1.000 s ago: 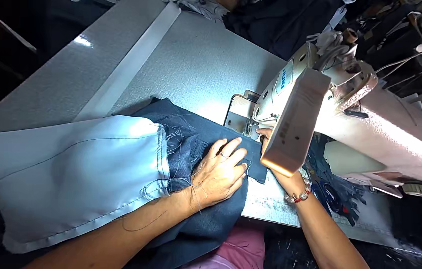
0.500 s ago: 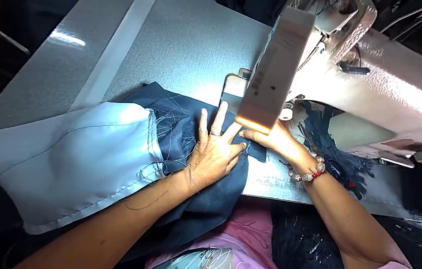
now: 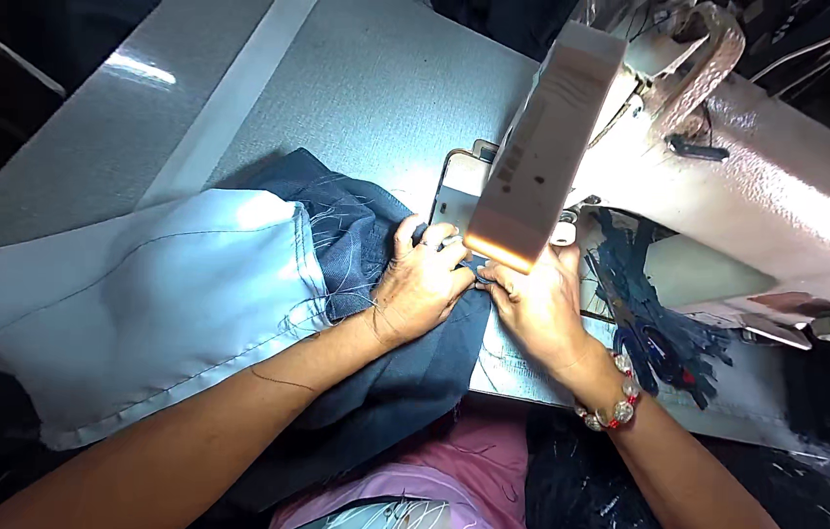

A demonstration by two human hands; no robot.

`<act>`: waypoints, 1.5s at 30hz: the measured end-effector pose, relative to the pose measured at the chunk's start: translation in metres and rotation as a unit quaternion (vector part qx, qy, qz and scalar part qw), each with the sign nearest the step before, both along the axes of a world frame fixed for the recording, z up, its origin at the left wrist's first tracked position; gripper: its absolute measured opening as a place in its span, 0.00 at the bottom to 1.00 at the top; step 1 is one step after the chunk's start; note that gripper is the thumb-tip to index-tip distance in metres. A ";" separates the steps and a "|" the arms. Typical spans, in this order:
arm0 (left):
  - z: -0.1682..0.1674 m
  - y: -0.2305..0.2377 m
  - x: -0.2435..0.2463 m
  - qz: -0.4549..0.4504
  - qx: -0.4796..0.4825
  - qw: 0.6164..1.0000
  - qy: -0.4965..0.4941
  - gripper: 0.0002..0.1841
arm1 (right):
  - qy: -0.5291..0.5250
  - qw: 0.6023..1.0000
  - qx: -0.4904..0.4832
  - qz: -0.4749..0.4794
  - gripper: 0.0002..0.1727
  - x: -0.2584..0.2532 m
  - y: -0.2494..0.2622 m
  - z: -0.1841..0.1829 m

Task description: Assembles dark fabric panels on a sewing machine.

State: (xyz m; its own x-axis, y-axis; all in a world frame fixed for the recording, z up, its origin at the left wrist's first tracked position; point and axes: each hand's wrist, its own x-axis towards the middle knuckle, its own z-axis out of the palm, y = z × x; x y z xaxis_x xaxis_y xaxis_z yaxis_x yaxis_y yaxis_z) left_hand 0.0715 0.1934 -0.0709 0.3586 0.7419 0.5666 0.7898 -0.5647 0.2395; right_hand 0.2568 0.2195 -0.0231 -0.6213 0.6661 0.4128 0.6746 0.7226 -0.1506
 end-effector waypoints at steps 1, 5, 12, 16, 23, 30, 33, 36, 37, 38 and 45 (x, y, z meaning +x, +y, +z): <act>0.000 0.002 0.000 0.000 0.003 1.000 0.000 0.11 | 0.006 1.000 0.021 0.003 0.04 0.000 0.001 -0.004; -0.002 0.015 -0.002 -0.005 -0.001 1.000 -0.028 0.12 | 0.025 0.995 0.097 0.014 0.05 0.001 0.008 -0.016; -0.016 0.046 -0.007 -0.046 0.028 0.996 -0.074 0.11 | 0.054 0.987 0.152 0.012 0.06 0.001 0.027 -0.032; -0.016 0.055 -0.006 -0.039 0.021 0.995 -0.084 0.11 | 0.054 0.988 0.142 -0.005 0.09 0.001 0.034 -0.042; -0.018 0.061 -0.006 -0.032 0.001 0.998 -0.061 0.12 | 0.047 0.991 0.125 -0.029 0.11 0.001 0.037 -0.048; -0.019 0.061 -0.007 -0.028 0.005 0.998 -0.053 0.11 | 0.050 0.993 0.106 -0.028 0.11 0.001 0.038 -0.048; -0.008 0.054 -0.005 -0.020 -0.050 0.997 -0.056 0.09 | 0.031 0.997 0.061 0.043 0.18 0.016 0.025 -0.038; 0.014 0.044 -0.002 -0.012 -0.151 0.985 -0.081 0.10 | -0.002 0.993 0.005 0.119 0.19 0.032 0.005 -0.034; 0.023 0.041 0.000 -0.006 -0.173 0.982 -0.080 0.10 | 0.003 0.991 -0.004 0.136 0.16 0.033 -0.002 -0.034; 0.028 0.039 0.001 -0.001 -0.184 0.980 -0.072 0.11 | 0.010 0.988 -0.005 0.153 0.15 0.031 -0.008 -0.033; 0.024 0.033 -0.001 -0.005 -0.150 0.985 -0.087 0.13 | 0.037 0.981 0.058 0.179 0.10 0.018 -0.040 -0.040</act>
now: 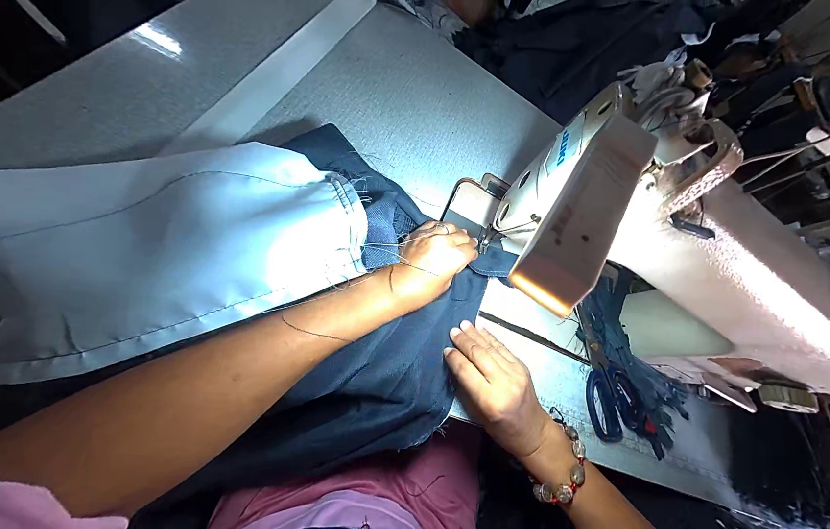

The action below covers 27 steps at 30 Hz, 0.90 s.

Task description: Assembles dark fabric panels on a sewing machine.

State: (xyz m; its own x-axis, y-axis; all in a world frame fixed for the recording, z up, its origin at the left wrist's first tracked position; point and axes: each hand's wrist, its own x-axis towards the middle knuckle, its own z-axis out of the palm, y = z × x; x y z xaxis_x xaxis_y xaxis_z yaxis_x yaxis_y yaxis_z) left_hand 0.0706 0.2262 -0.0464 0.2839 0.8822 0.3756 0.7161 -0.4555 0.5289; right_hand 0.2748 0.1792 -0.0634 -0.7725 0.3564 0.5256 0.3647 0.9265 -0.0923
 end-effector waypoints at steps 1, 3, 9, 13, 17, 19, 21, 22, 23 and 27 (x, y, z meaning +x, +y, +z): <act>-0.007 0.002 -0.001 -0.002 0.028 1.000 -0.014 0.13 | 0.001 1.000 -0.003 0.000 0.09 0.000 0.000 0.000; -0.029 0.016 -0.002 -0.015 0.098 0.994 -0.035 0.11 | 0.003 1.000 -0.007 0.001 0.10 0.001 0.002 -0.001; -0.053 0.056 -0.007 -0.047 0.158 0.986 -0.037 0.12 | 0.009 0.998 -0.046 -0.030 0.10 -0.006 0.018 -0.001; -0.038 0.068 -0.012 -0.053 0.134 0.990 -0.011 0.11 | 0.032 0.997 -0.056 -0.046 0.11 -0.010 0.033 -0.006; -0.035 0.075 -0.012 -0.042 0.145 0.989 -0.012 0.10 | -0.013 0.995 -0.051 -0.080 0.13 -0.008 0.034 -0.001; -0.036 0.077 -0.013 -0.039 0.139 0.989 -0.012 0.11 | -0.055 0.993 -0.056 -0.084 0.16 0.002 0.024 0.011; -0.051 0.087 -0.010 -0.026 0.169 0.985 -0.004 0.11 | -0.071 0.994 -0.041 -0.070 0.16 0.021 0.013 0.025; -0.057 0.092 -0.009 -0.019 0.186 0.982 0.000 0.11 | -0.072 0.995 -0.029 -0.066 0.14 0.033 0.008 0.033; -0.061 0.095 -0.009 -0.015 0.194 0.981 0.003 0.11 | -0.074 0.995 -0.021 -0.067 0.13 0.045 0.005 0.041; -0.061 0.096 -0.008 -0.011 0.185 0.983 0.018 0.11 | -0.067 0.990 0.025 -0.121 0.11 0.092 0.001 0.068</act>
